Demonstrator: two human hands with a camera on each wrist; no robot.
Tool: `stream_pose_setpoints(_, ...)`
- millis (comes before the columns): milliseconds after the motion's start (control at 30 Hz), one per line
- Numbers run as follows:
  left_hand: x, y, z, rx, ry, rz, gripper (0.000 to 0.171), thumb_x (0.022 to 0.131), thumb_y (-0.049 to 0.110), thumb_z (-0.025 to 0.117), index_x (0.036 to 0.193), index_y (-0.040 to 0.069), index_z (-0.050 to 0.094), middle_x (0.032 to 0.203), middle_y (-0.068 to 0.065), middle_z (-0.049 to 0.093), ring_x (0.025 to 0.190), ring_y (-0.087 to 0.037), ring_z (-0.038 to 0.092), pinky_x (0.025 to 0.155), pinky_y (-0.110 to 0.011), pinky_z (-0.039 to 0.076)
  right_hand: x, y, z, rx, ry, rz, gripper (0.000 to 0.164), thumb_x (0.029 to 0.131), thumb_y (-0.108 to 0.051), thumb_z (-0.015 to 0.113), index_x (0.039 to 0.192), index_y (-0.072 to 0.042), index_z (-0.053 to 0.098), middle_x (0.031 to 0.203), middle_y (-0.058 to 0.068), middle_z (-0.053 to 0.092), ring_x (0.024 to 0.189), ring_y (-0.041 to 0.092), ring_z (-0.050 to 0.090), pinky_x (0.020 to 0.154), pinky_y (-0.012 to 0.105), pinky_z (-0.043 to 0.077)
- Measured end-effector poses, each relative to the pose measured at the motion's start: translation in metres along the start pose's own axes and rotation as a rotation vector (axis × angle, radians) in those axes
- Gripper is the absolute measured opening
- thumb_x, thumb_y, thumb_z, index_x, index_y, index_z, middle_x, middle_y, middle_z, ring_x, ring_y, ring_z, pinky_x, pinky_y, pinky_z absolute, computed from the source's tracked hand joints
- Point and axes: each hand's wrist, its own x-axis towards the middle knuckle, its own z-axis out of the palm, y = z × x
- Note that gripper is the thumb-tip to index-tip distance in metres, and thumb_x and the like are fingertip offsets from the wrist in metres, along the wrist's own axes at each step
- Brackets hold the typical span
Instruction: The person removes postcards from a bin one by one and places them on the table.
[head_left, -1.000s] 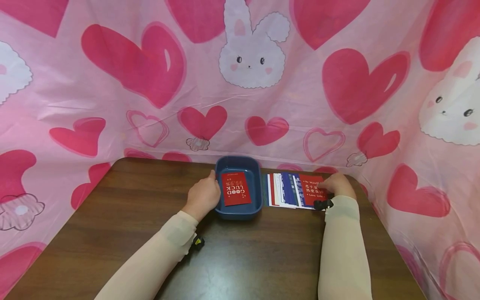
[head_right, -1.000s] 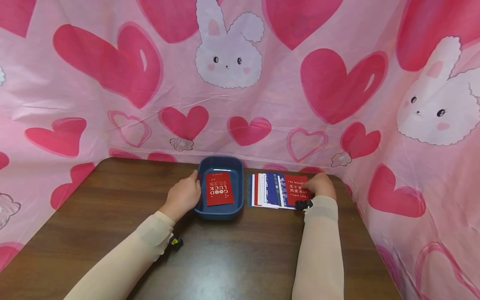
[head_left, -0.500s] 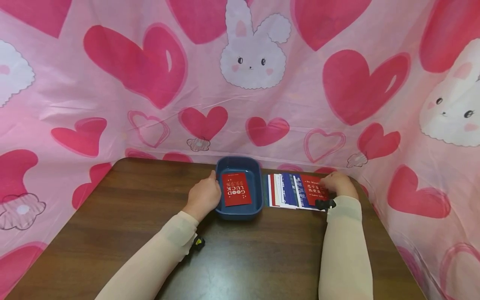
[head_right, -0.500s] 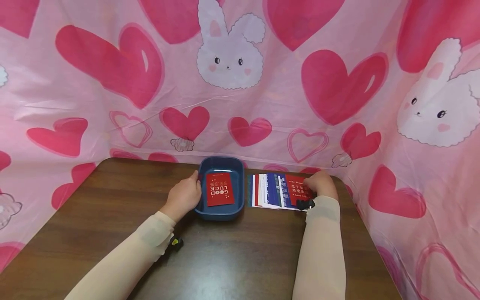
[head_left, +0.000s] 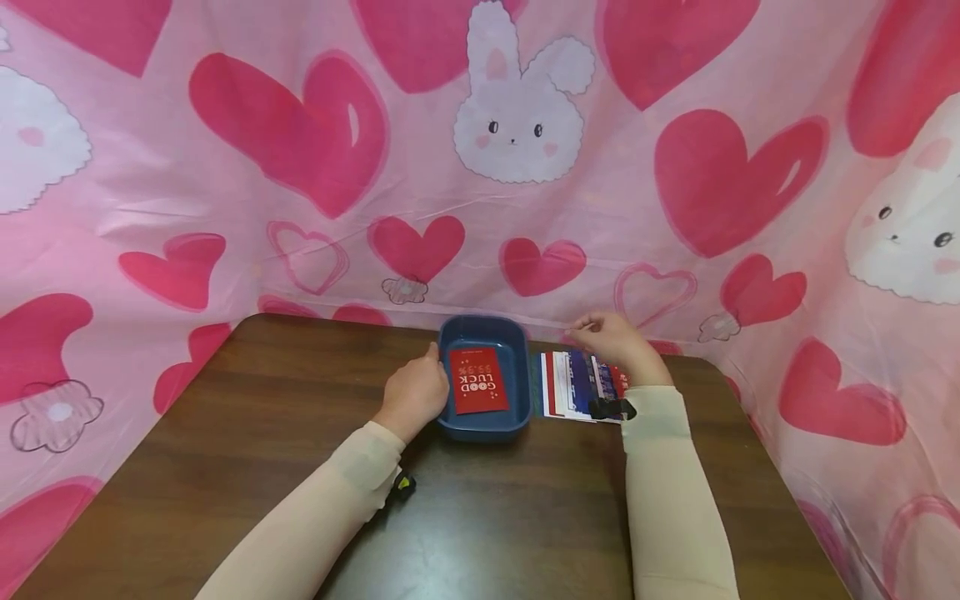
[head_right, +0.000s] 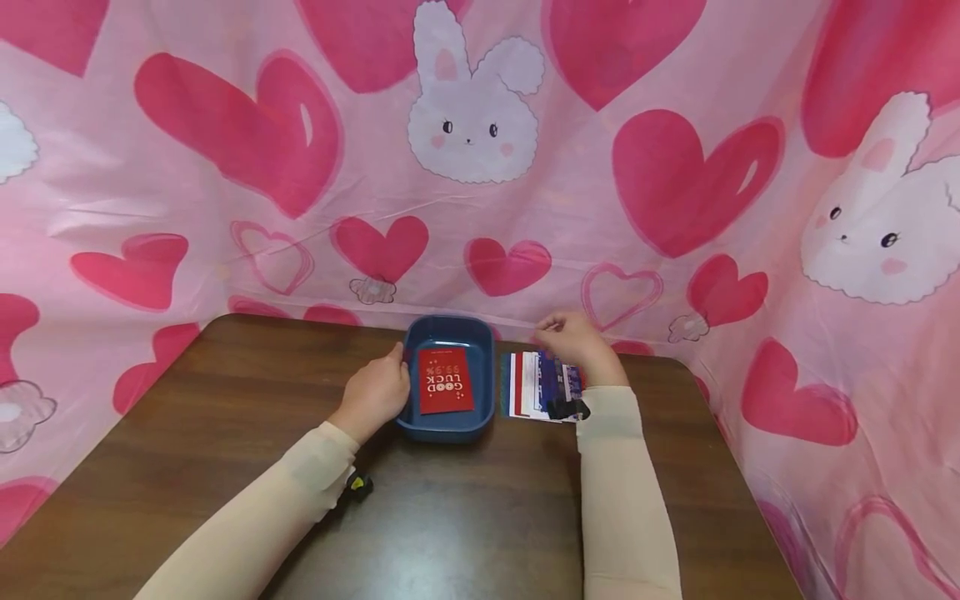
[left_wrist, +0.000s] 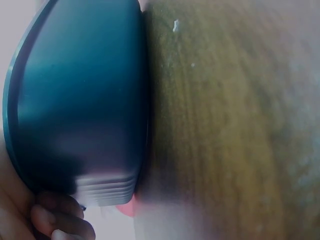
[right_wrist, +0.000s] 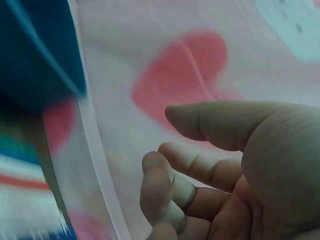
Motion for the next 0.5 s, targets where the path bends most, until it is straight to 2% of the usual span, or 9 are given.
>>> stream_pose_setpoints(100, 0.0, 0.0, 0.0, 0.006, 0.003, 0.002, 0.061, 0.117, 0.029, 0.052, 0.171, 0.002, 0.047, 0.143, -0.024, 0.077, 0.105, -0.042, 0.082, 0.085, -0.059, 0.067, 0.007, -0.016, 0.022, 0.052, -0.048, -0.053, 0.04, 0.108, -0.032, 0.077, 0.132, 0.0, 0.075, 0.116, 0.025, 0.08, 0.091, 0.029, 0.074, 0.079, 0.038, 0.065)
stream_pose_setpoints(200, 0.0, 0.0, 0.002, 0.01, 0.001, 0.001, 0.06, 0.117, 0.028, 0.052, 0.171, 0.002, 0.048, 0.14, -0.025, 0.078, 0.101, -0.041, 0.082, 0.082, -0.058, 0.067, 0.012, -0.031, 0.043, 0.07, -0.097, -0.085, 0.039, 0.107, -0.029, 0.078, 0.133, 0.0, 0.074, 0.115, 0.024, 0.081, 0.089, 0.029, 0.077, 0.08, 0.043, 0.068)
stream_pose_setpoints(333, 0.0, 0.0, 0.003, 0.005, -0.007, -0.002, 0.061, 0.117, 0.029, 0.052, 0.171, 0.002, 0.048, 0.14, -0.024, 0.079, 0.096, -0.039, 0.082, 0.079, -0.056, 0.067, 0.018, -0.055, 0.067, 0.02, -0.136, -0.087, 0.041, 0.107, -0.031, 0.079, 0.136, -0.003, 0.072, 0.111, 0.02, 0.08, 0.089, 0.027, 0.078, 0.085, 0.047, 0.069)
stream_pose_setpoints(500, 0.002, 0.0, 0.0, 0.003, -0.015, -0.003, 0.06, 0.117, 0.028, 0.052, 0.17, 0.001, 0.049, 0.139, -0.026, 0.079, 0.1, -0.041, 0.082, 0.08, -0.056, 0.067, 0.031, -0.085, 0.096, -0.093, -0.158, -0.054, 0.052, 0.105, -0.033, 0.081, 0.144, -0.002, 0.069, 0.117, 0.021, 0.081, 0.09, 0.028, 0.079, 0.085, 0.043, 0.071)
